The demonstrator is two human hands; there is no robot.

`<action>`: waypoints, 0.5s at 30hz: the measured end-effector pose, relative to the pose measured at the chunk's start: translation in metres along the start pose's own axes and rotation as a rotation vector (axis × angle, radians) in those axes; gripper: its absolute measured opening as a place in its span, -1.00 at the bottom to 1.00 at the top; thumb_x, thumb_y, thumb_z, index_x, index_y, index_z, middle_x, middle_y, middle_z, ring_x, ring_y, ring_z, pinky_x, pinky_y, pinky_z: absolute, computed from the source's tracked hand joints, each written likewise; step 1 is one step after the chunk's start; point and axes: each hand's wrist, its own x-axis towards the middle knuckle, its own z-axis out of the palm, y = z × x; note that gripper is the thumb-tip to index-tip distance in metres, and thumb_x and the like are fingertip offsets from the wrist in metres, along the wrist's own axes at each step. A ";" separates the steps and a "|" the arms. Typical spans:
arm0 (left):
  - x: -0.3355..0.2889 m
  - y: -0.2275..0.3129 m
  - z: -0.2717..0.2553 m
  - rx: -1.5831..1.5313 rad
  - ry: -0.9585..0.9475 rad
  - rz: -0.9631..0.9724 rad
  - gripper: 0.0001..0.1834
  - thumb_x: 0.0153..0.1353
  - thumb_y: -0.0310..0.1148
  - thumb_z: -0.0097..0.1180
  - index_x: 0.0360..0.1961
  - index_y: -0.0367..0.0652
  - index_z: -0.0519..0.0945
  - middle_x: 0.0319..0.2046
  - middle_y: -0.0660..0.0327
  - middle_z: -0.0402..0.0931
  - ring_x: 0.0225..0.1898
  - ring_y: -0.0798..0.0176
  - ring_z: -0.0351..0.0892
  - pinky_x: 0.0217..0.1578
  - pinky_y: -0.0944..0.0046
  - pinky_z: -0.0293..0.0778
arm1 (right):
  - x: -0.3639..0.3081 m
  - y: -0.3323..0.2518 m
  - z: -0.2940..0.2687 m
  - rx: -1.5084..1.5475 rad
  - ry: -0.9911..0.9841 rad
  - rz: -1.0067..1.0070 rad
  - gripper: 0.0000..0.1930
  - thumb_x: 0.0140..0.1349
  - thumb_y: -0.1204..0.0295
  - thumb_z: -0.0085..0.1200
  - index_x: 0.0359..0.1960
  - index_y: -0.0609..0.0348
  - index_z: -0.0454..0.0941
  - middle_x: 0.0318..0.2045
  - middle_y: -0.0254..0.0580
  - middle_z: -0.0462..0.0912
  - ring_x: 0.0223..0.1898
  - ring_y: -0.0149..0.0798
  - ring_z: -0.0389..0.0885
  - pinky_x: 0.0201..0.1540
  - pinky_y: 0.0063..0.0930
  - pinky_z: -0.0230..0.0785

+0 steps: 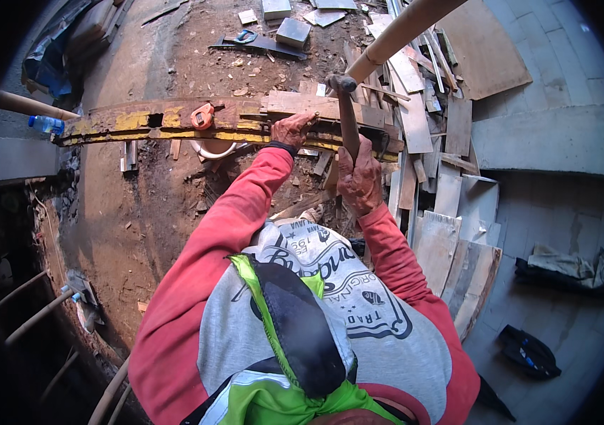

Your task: The person assembles a wooden scaffolding structure by positioning planks and securing them with nails. They use a hammer to drive nails into the wood and a metal bar to adjust components. The person retrieves nails from a bucket and continues fastening the structure.

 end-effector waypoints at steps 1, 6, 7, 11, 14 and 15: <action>-0.001 0.001 -0.001 0.001 -0.009 -0.012 -0.35 -0.12 -0.52 0.37 0.11 0.15 0.64 0.04 0.21 0.67 -0.01 0.07 0.70 -0.01 0.16 0.64 | -0.002 0.006 0.005 0.009 -0.001 0.000 -0.67 0.43 0.35 0.01 0.09 0.28 0.31 -0.27 0.34 0.60 -0.23 0.40 0.63 -0.27 0.09 0.48; -0.005 -0.001 0.004 0.081 -0.049 -0.016 -0.37 -0.17 -0.57 0.34 0.03 0.11 0.65 0.02 0.27 0.68 -0.02 0.09 0.70 -0.01 0.17 0.64 | -0.008 0.037 0.015 -0.135 -0.301 0.150 -0.67 0.42 0.32 0.02 0.02 0.31 0.28 -0.40 0.41 0.59 -0.28 0.45 0.60 -0.30 0.19 0.42; -0.001 -0.002 0.005 0.017 -0.052 -0.036 -0.38 -0.15 -0.58 0.30 0.04 0.13 0.65 0.02 0.28 0.68 -0.02 0.09 0.70 -0.02 0.16 0.64 | -0.006 0.034 0.014 -0.126 -0.258 0.109 -0.66 0.42 0.32 0.02 0.03 0.31 0.28 -0.38 0.41 0.59 -0.27 0.45 0.60 -0.30 0.18 0.42; -0.003 0.003 0.000 0.010 -0.021 -0.066 -0.40 -0.08 -0.58 0.26 0.06 0.15 0.64 0.04 0.28 0.67 -0.02 0.07 0.69 -0.02 0.14 0.63 | 0.001 -0.006 -0.002 -0.064 -0.049 -0.074 -0.63 0.42 0.32 0.02 0.09 0.31 0.28 -0.30 0.40 0.59 -0.27 0.43 0.61 -0.28 0.15 0.45; -0.006 0.003 -0.002 0.030 -0.032 -0.096 -0.38 -0.08 -0.58 0.26 0.08 0.17 0.64 0.04 0.28 0.67 -0.01 0.08 0.69 -0.02 0.14 0.62 | -0.006 -0.001 0.005 -0.068 0.048 -0.141 -0.61 0.41 0.31 0.04 0.12 0.30 0.28 -0.25 0.37 0.60 -0.29 0.42 0.62 -0.29 0.10 0.47; -0.006 0.006 -0.003 0.029 -0.031 -0.097 -0.39 -0.08 -0.58 0.26 0.07 0.17 0.64 0.03 0.28 0.67 -0.02 0.08 0.69 -0.03 0.14 0.62 | -0.010 0.012 0.012 -0.078 0.037 -0.114 -0.61 0.42 0.31 0.03 0.11 0.29 0.28 -0.26 0.37 0.60 -0.29 0.41 0.62 -0.30 0.10 0.47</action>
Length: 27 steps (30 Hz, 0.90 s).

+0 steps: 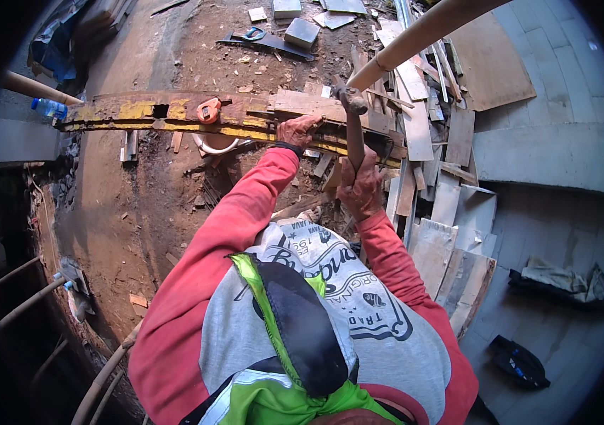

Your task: The person assembles a wooden scaffolding structure by positioning planks and securing them with nails. They use a hammer to drive nails into the wood and a metal bar to adjust components. The person retrieves nails from a bucket and continues fastening the structure.

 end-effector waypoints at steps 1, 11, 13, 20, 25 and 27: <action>0.001 0.004 0.000 -0.001 0.001 -0.001 -0.39 -0.08 -0.57 0.26 0.07 0.17 0.64 0.03 0.28 0.67 -0.02 0.07 0.69 -0.03 0.14 0.63 | -0.007 0.014 0.009 -0.009 -0.012 0.026 -0.62 0.42 0.30 0.03 0.11 0.29 0.28 -0.27 0.37 0.60 -0.29 0.41 0.62 -0.31 0.10 0.47; 0.003 0.000 0.018 -0.119 0.315 -0.008 -0.64 0.12 -0.35 0.38 -0.02 -0.06 0.69 -0.09 0.11 0.68 -0.09 0.03 0.70 -0.10 0.15 0.62 | 0.013 -0.040 -0.031 0.007 0.092 -0.130 -0.62 0.38 0.41 0.09 0.12 0.32 0.29 -0.33 0.24 0.63 -0.34 0.28 0.69 -0.34 0.01 0.51; 0.003 0.002 0.017 -0.117 0.333 0.025 -0.63 0.12 -0.37 0.38 -0.01 -0.06 0.68 -0.10 0.11 0.68 -0.08 0.03 0.69 -0.09 0.14 0.62 | 0.005 -0.033 -0.026 0.048 0.141 -0.141 -0.60 0.37 0.41 0.12 0.13 0.33 0.30 -0.35 0.16 0.62 -0.36 0.21 0.69 -0.36 -0.05 0.51; 0.004 -0.008 0.026 -0.186 0.311 0.090 -0.56 0.09 -0.50 0.33 0.05 -0.09 0.62 -0.12 0.10 0.67 -0.11 0.02 0.70 -0.09 0.14 0.62 | -0.050 0.074 0.041 -0.205 -0.326 0.216 -0.67 0.41 0.29 0.03 -0.03 0.29 0.28 -0.47 0.42 0.57 -0.37 0.46 0.58 -0.38 0.21 0.40; -0.017 -0.012 -0.004 -0.165 0.340 0.067 -0.59 0.07 -0.60 0.19 0.00 -0.12 0.65 -0.12 0.08 0.66 -0.09 0.03 0.69 -0.09 0.15 0.62 | -0.022 0.008 0.009 -0.054 -0.222 0.238 -0.70 0.40 0.33 0.04 -0.06 0.27 0.25 -0.41 0.41 0.60 -0.32 0.42 0.63 -0.36 0.19 0.40; -0.015 -0.004 -0.009 -0.140 0.281 0.034 -0.48 0.00 -0.61 0.16 0.06 -0.07 0.64 -0.04 0.14 0.65 -0.04 0.05 0.68 -0.03 0.17 0.61 | 0.002 0.000 0.000 -0.036 -0.227 0.194 -0.69 0.41 0.33 0.04 -0.03 0.26 0.26 -0.42 0.39 0.61 -0.32 0.42 0.63 -0.36 0.18 0.40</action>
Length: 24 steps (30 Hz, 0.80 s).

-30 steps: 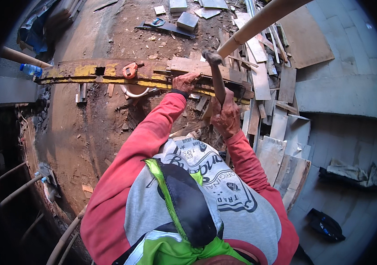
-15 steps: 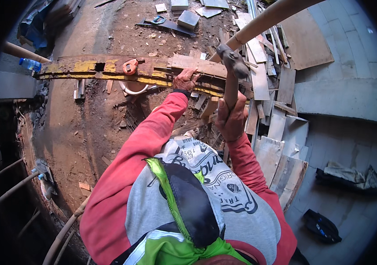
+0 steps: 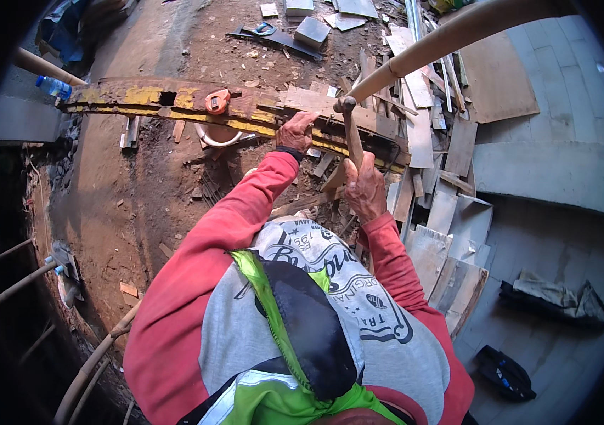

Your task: The person assembles a wooden scaffolding structure by positioning planks and securing them with nails. They use a hammer to drive nails into the wood and a metal bar to adjust components. The person retrieves nails from a bucket and continues fastening the structure.

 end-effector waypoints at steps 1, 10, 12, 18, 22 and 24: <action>0.000 0.005 0.002 0.007 -0.064 -0.031 -0.44 -0.03 -0.61 0.15 0.09 -0.04 0.63 -0.01 0.15 0.64 -0.02 0.05 0.68 -0.01 0.17 0.60 | 0.004 -0.006 -0.004 -0.038 -0.026 0.032 -0.70 0.41 0.32 0.04 -0.03 0.24 0.26 -0.42 0.36 0.61 -0.33 0.43 0.63 -0.35 0.17 0.41; -0.006 0.008 0.017 -0.092 -0.228 -0.079 -0.21 -0.14 -0.66 0.05 0.22 0.12 0.57 0.14 0.19 0.58 0.10 0.07 0.63 0.12 0.22 0.57 | 0.021 0.008 -0.019 -0.134 -0.173 0.104 -0.68 0.42 0.25 0.02 -0.05 0.25 0.29 -0.43 0.36 0.62 -0.32 0.42 0.63 -0.32 0.19 0.41; 0.000 0.005 0.017 -0.108 -0.184 -0.055 -0.23 -0.13 -0.68 0.04 0.21 0.08 0.59 0.13 0.16 0.60 0.11 0.06 0.63 0.14 0.21 0.56 | 0.022 -0.033 -0.042 -0.049 -0.010 -0.056 -0.70 0.42 0.33 0.03 0.01 0.27 0.31 -0.41 0.25 0.63 -0.36 0.34 0.66 -0.36 0.06 0.45; -0.008 0.006 0.015 -0.159 -0.141 -0.021 -0.24 -0.16 -0.73 -0.02 0.18 -0.04 0.61 0.10 0.07 0.62 0.16 0.04 0.60 0.23 0.19 0.49 | -0.002 -0.010 -0.017 0.305 0.226 -0.061 -0.72 0.45 0.33 0.03 0.01 0.23 0.28 -0.52 0.04 0.56 -0.55 0.06 0.61 -0.52 -0.09 0.42; -0.001 0.011 0.018 -0.177 -0.152 -0.019 -0.23 -0.14 -0.74 -0.04 0.20 -0.02 0.58 0.09 0.11 0.64 0.10 0.08 0.65 0.15 0.19 0.55 | 0.002 0.036 0.010 -0.186 -0.069 0.066 -0.74 0.43 0.34 0.02 -0.17 0.22 0.22 -0.49 0.37 0.59 -0.41 0.43 0.61 -0.39 0.23 0.36; -0.002 -0.001 0.024 -0.167 -0.144 -0.021 -0.22 -0.11 -0.74 -0.05 0.23 -0.01 0.54 0.07 0.14 0.65 0.06 0.10 0.68 0.11 0.18 0.58 | 0.014 0.025 -0.003 -0.195 -0.050 0.068 -0.74 0.43 0.33 0.03 -0.09 0.23 0.26 -0.48 0.32 0.60 -0.41 0.42 0.62 -0.39 0.17 0.40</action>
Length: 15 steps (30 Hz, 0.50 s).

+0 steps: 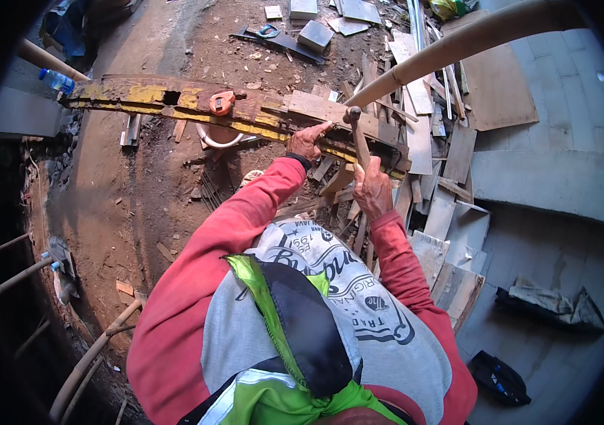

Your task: The person assembles a wooden scaffolding structure by positioning planks and securing them with nails. They use a hammer to drive nails into the wood and a metal bar to adjust components. The person retrieves nails from a bucket and continues fastening the structure.

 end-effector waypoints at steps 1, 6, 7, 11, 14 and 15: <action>-0.008 -0.003 0.000 0.006 -0.012 -0.035 -0.24 -0.05 -0.73 -0.05 0.26 -0.04 0.48 0.04 0.17 0.68 0.00 0.12 0.71 0.06 0.17 0.61 | -0.002 -0.009 -0.008 0.055 0.061 -0.056 -0.72 0.42 0.33 0.03 -0.05 0.24 0.27 -0.46 0.31 0.60 -0.40 0.40 0.62 -0.39 0.15 0.42; -0.024 0.002 -0.001 0.036 0.108 -0.083 -0.38 0.05 -0.67 0.00 0.20 -0.10 0.50 0.01 0.11 0.67 0.02 0.07 0.69 0.04 0.15 0.60 | -0.021 -0.060 -0.062 0.317 0.416 -0.266 -0.63 0.38 0.37 0.09 0.10 0.26 0.30 -0.39 0.13 0.61 -0.38 0.27 0.68 -0.40 -0.04 0.49; -0.028 0.002 -0.002 0.095 0.120 -0.066 -0.41 0.06 -0.66 0.01 0.18 -0.08 0.52 0.00 0.11 0.67 0.01 0.04 0.68 0.03 0.14 0.60 | -0.025 -0.046 -0.041 0.478 0.498 -0.281 -0.64 0.37 0.38 0.10 0.08 0.28 0.30 -0.42 0.04 0.61 -0.40 0.25 0.68 -0.41 -0.06 0.50; -0.028 0.008 0.001 0.181 0.173 -0.029 -0.43 0.05 -0.66 0.01 0.15 -0.09 0.55 -0.02 0.11 0.67 0.00 0.04 0.68 0.03 0.15 0.59 | -0.017 0.013 0.031 0.132 0.123 -0.019 -0.67 0.39 0.36 0.06 0.01 0.30 0.27 -0.44 0.31 0.59 -0.38 0.36 0.65 -0.40 0.12 0.45; -0.028 0.007 0.004 0.125 0.165 -0.093 -0.42 0.04 -0.72 0.01 0.14 -0.09 0.52 -0.05 0.15 0.68 -0.03 0.08 0.71 -0.04 0.17 0.61 | -0.012 0.016 0.024 -0.008 -0.024 0.080 -0.69 0.40 0.36 0.06 0.00 0.28 0.28 -0.47 0.40 0.59 -0.36 0.44 0.62 -0.40 0.17 0.42; -0.028 0.007 0.003 0.132 0.190 -0.080 -0.42 0.04 -0.72 0.01 0.13 -0.08 0.52 -0.06 0.15 0.69 -0.04 0.07 0.71 -0.05 0.17 0.62 | -0.013 0.014 0.020 0.049 0.024 0.035 -0.69 0.40 0.35 0.05 0.00 0.28 0.28 -0.46 0.39 0.59 -0.35 0.44 0.62 -0.40 0.17 0.42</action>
